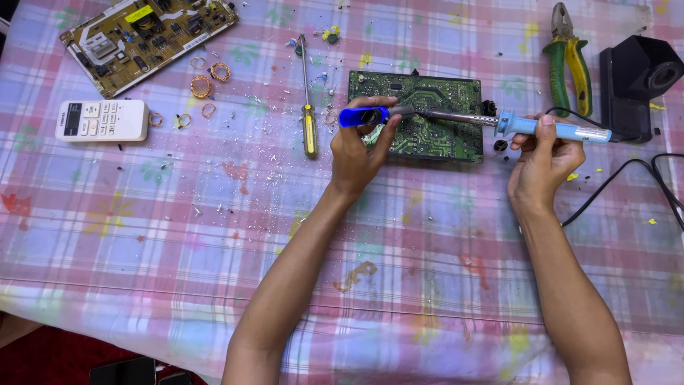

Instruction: Using a soldering iron to melt solder and a manual desoldering pump to remove it from a printed circuit board.

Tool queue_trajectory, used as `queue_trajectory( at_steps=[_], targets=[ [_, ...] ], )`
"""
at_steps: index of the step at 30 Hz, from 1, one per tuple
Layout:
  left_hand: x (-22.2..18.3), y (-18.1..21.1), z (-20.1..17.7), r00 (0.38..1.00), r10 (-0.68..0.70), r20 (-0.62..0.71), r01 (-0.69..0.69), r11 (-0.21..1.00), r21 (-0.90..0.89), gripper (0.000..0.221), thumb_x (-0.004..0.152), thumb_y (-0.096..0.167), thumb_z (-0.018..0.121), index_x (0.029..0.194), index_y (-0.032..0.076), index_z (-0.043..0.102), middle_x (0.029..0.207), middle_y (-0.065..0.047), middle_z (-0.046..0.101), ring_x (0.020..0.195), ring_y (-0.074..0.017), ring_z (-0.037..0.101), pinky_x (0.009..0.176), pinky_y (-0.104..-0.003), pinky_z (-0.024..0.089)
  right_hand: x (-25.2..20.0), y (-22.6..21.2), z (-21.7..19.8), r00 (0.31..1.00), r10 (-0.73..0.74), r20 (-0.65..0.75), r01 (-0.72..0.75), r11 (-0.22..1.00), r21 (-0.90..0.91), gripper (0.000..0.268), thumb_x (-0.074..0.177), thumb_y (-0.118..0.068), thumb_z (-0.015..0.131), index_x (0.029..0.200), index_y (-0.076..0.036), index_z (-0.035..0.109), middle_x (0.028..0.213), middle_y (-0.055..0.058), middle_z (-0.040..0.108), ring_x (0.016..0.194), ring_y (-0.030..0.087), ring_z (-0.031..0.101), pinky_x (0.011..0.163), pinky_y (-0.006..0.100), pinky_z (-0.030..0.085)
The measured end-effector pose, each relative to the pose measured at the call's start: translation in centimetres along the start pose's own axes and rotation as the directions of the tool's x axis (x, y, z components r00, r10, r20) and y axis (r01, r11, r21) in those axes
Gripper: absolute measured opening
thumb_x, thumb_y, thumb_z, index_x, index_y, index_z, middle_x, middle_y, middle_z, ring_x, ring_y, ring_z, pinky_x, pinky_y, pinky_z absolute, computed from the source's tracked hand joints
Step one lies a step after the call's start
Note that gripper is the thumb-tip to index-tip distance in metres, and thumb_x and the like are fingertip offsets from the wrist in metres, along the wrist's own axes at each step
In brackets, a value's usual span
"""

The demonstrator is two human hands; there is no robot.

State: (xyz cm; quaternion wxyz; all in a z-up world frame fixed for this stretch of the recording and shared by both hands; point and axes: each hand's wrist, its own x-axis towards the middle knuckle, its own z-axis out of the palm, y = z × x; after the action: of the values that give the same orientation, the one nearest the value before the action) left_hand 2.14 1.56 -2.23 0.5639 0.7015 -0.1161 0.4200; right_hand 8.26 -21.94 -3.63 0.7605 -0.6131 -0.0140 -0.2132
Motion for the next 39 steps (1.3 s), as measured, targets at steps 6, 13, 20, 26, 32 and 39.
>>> queue_trajectory(
  at_steps=[6,13,20,26,32,39],
  targets=[
    [-0.1,-0.3,0.0,0.999,-0.014,0.033,0.015,0.999,-0.033,0.031,0.091,0.013,0.059,0.114,0.005,0.04,0.109,-0.009,0.059,0.097,-0.0188,0.064,0.069,-0.022,0.058,-0.1,-0.2,0.0,0.999,-0.033,0.028,0.033,0.999,0.0,0.012,0.094,-0.014,0.057,0.089,-0.007,0.048,0.081,0.011,0.058,0.059,0.014,0.053,0.052,0.024,0.048],
    [0.0,-0.2,0.0,1.0,-0.026,0.016,0.026,0.999,-0.042,0.031,0.091,0.012,0.059,0.114,0.007,0.04,0.109,-0.009,0.059,0.1,-0.0191,0.063,0.07,-0.022,0.057,-0.6,-1.1,0.2,0.972,-0.203,0.118,0.208,0.978,-0.031,0.019,0.093,-0.018,0.061,0.092,-0.005,0.047,0.083,0.017,0.057,0.058,0.02,0.051,0.053,0.027,0.046],
    [-0.1,-0.1,0.0,0.999,-0.024,0.032,0.025,0.998,-0.05,0.03,0.091,0.012,0.059,0.114,0.006,0.04,0.109,-0.008,0.059,0.098,-0.0186,0.063,0.068,-0.022,0.058,-1.2,-2.2,0.1,0.922,-0.298,0.248,0.34,0.929,-0.147,0.019,0.096,-0.016,0.057,0.096,-0.001,0.047,0.088,0.019,0.054,0.061,0.023,0.053,0.057,0.03,0.047],
    [0.0,0.0,0.0,0.999,-0.019,0.036,0.02,0.999,-0.037,0.029,0.091,0.012,0.058,0.113,0.005,0.04,0.108,-0.008,0.058,0.096,-0.0184,0.063,0.069,-0.022,0.058,-1.1,-2.1,0.0,0.923,-0.291,0.252,0.334,0.932,-0.145,0.017,0.096,-0.015,0.057,0.095,-0.002,0.047,0.09,0.019,0.054,0.065,0.023,0.054,0.059,0.03,0.048],
    [0.0,-0.2,0.0,0.999,-0.002,0.053,0.006,0.996,-0.084,0.03,0.092,0.01,0.057,0.114,0.005,0.038,0.11,-0.011,0.057,0.101,-0.0213,0.062,0.073,-0.024,0.059,-0.7,-1.6,0.0,0.946,-0.243,0.214,0.266,0.96,-0.085,0.016,0.096,-0.016,0.057,0.095,-0.004,0.047,0.087,0.018,0.056,0.065,0.023,0.054,0.057,0.028,0.046],
    [0.0,-0.1,0.0,0.998,-0.009,0.067,0.015,0.996,-0.088,0.03,0.092,0.011,0.056,0.114,0.006,0.038,0.11,-0.011,0.058,0.101,-0.0218,0.063,0.07,-0.024,0.058,-0.4,-1.1,-0.1,0.956,-0.23,0.184,0.245,0.967,-0.064,0.015,0.095,-0.016,0.058,0.094,-0.004,0.048,0.086,0.018,0.056,0.061,0.022,0.052,0.055,0.028,0.045]
  ],
)
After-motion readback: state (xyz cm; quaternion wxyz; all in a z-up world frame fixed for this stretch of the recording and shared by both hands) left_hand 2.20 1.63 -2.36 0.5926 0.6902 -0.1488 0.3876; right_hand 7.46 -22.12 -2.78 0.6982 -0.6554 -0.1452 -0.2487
